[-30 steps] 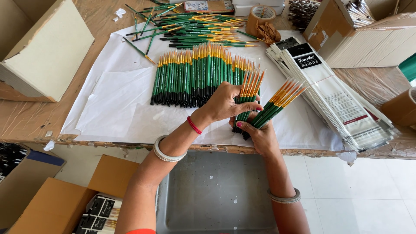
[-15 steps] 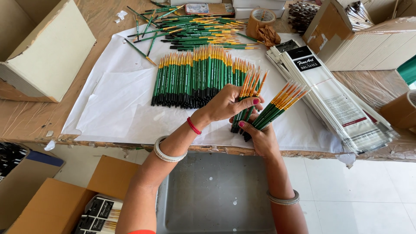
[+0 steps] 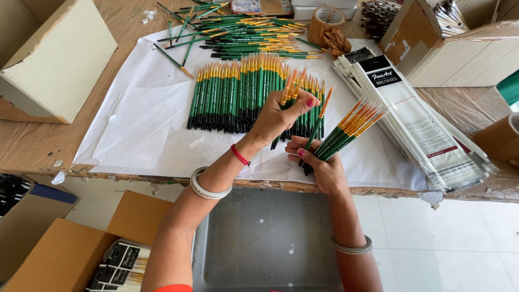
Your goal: The person sorts a collection of paintbrushes by hand on a paper-covered table, gather several brushes into bundles, and places a bundle into a clear plastic bag.
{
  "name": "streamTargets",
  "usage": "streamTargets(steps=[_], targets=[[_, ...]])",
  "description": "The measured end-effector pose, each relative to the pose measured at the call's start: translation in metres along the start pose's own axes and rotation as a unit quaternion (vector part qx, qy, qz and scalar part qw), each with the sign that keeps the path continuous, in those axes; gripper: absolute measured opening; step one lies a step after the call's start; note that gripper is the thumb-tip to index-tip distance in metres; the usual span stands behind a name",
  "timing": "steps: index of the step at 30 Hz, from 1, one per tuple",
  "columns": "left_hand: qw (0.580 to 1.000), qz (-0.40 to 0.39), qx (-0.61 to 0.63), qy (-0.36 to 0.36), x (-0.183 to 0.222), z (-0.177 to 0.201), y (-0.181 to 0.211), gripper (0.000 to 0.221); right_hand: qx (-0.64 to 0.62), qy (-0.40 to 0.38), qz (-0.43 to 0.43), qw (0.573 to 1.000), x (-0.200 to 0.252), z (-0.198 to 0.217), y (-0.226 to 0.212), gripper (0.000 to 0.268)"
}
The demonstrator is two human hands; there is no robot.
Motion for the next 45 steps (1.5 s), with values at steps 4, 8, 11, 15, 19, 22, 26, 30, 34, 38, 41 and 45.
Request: streamTargets(steps=[4, 8, 11, 15, 19, 22, 26, 30, 34, 38, 41, 45], targets=[[0.997, -0.029, -0.056, -0.050, 0.001, -0.008, 0.005, 0.026, 0.006, -0.004, -0.003, 1.000, -0.002, 0.003, 0.003, 0.032], [0.998, -0.016, -0.047, -0.038, 0.001, -0.004, 0.002, 0.023, 0.015, -0.007, -0.002, 1.000, -0.002, 0.001, 0.002, 0.032], [0.999, -0.039, -0.027, -0.016, 0.002, -0.002, 0.000, 0.027, 0.030, -0.005, 0.000, 1.000, -0.001, 0.000, -0.001, 0.032], [0.998, -0.009, 0.058, 0.031, 0.001, 0.001, 0.010, 0.030, 0.033, -0.011, -0.012, 0.999, -0.001, -0.001, -0.001, 0.032], [0.995, 0.016, 0.094, 0.040, 0.001, 0.002, 0.012, 0.027, 0.062, 0.002, -0.024, 0.998, 0.000, -0.001, -0.003, 0.034], [0.996, 0.013, 0.077, 0.045, 0.001, 0.002, 0.020, 0.027, 0.075, -0.006, -0.011, 0.997, 0.000, -0.002, -0.005, 0.035], [0.995, 0.000, 0.091, 0.044, 0.000, 0.004, 0.021, 0.028, 0.068, -0.013, -0.014, 0.997, 0.000, 0.000, -0.004, 0.037], [0.993, 0.001, 0.095, 0.077, 0.000, 0.004, 0.019, 0.027, 0.077, -0.010, -0.014, 0.997, 0.000, -0.002, -0.006, 0.039], [0.991, 0.005, 0.076, 0.114, -0.001, 0.006, 0.017, 0.028, 0.086, -0.003, -0.011, 0.996, 0.000, -0.002, -0.006, 0.040], [0.989, -0.018, 0.057, 0.134, -0.002, 0.006, 0.014, 0.029, 0.082, -0.007, -0.006, 0.997, 0.000, -0.001, -0.005, 0.040], [0.988, -0.015, 0.067, 0.139, -0.002, 0.007, 0.012, 0.029, 0.087, -0.004, -0.006, 0.996, 0.000, -0.002, -0.006, 0.040], [0.986, -0.047, 0.053, 0.148, -0.005, 0.008, 0.006, 0.030, 0.091, -0.004, -0.010, 0.996, 0.000, -0.002, -0.007, 0.040]])
Point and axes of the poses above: each hand's wrist, its own x-axis away from the middle knuckle, its own z-axis out of the back of the hand, y = z × x, the point moved 1 cm from there along -x, towards the middle knuckle
